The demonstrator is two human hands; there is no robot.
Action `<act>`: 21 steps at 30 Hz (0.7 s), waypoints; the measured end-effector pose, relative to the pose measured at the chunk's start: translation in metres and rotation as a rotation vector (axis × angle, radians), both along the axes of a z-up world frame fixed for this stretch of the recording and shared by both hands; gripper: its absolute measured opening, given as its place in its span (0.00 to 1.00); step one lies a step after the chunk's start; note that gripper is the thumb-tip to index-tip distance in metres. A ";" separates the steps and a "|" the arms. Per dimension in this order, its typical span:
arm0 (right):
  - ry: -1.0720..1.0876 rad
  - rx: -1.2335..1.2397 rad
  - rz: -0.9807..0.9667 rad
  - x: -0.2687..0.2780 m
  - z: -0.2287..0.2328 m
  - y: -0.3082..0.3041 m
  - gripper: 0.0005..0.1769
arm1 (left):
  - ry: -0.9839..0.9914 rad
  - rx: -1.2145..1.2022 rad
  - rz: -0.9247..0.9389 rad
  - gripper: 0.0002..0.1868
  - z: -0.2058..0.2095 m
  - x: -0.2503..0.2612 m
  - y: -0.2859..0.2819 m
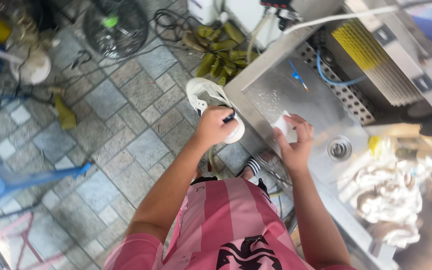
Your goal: The person cleans a white sneaker by first scrubbing it with a white sponge, then spraying it with a blue handheld spray gun, and finally wiping it with a white cloth. The person handles the shoe and cleaning tools over a stainless steel sink.
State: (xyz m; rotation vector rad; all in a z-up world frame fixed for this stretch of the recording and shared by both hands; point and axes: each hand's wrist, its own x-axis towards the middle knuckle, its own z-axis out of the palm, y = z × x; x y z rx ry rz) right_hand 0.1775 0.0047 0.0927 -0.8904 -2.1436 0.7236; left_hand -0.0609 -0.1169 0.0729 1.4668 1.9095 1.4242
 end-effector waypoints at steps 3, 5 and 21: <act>-0.026 -0.050 -0.288 0.065 -0.012 -0.006 0.20 | 0.265 0.014 -0.080 0.16 0.014 0.039 0.021; -0.091 -0.131 -0.546 0.114 -0.023 -0.021 0.21 | 0.341 0.094 -0.157 0.14 0.014 0.054 0.030; -0.537 -0.008 -1.183 0.327 -0.089 -0.104 0.25 | 0.112 0.164 -0.432 0.07 0.004 0.070 0.054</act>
